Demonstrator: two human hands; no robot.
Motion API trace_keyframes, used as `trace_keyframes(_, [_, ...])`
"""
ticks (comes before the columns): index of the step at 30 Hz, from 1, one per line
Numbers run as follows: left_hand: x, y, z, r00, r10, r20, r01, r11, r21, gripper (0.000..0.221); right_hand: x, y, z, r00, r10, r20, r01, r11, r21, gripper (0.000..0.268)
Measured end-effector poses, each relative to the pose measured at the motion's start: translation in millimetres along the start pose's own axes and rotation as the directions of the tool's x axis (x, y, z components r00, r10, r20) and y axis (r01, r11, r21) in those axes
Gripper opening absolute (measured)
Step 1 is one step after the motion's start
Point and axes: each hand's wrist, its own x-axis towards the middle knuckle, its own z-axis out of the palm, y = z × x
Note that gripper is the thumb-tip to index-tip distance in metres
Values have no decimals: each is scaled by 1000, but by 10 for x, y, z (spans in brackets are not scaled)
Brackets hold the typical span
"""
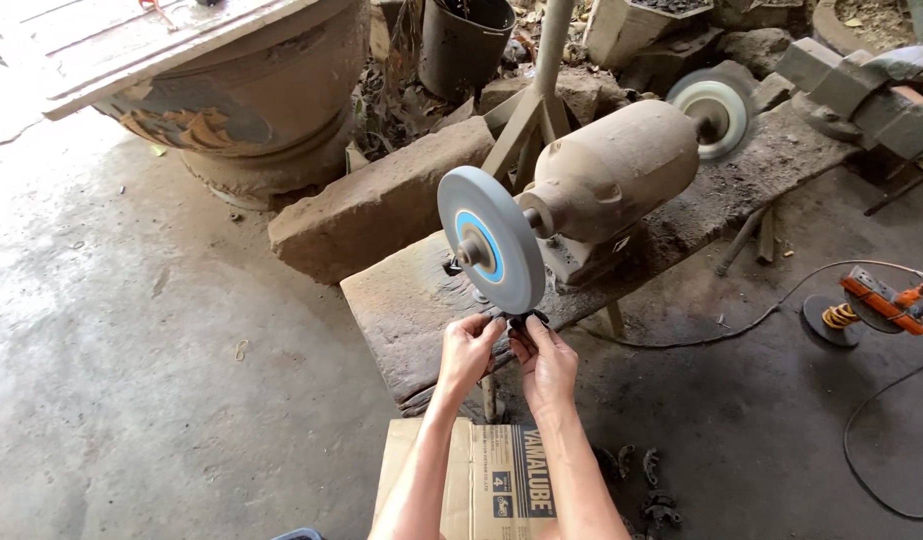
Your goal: Grinding the surface of motorcycle brake shoes using a bench grinder
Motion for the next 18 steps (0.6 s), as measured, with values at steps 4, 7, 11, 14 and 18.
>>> trace_keyframes(4, [-28,118,21,1000,-13,16,13,1000,9,16,39,14,-15,1000,-14,-14,14,1000,-13,23])
trace_keyframes(7, [2,69,-1,1000,1,-8,-1,999,34,13,69,49,-7,1000,-14,-18,14,1000,-16,24])
trace_keyframes(11, [-51,-40,-66,999,14,-40,-12,999,40,14,-38,5,131,1000,-5,-8,5,1000,-4,26])
trace_keyframes(14, [-134,-97,-127,999,28,-44,-25,998,57,11,-81,32,204,998,-44,38,46,998,-44,18])
trace_keyframes(18, [-224,-84,-198,999,-3,-32,4,999,50,13,-95,110,270,991,-110,82,117,989,-85,15])
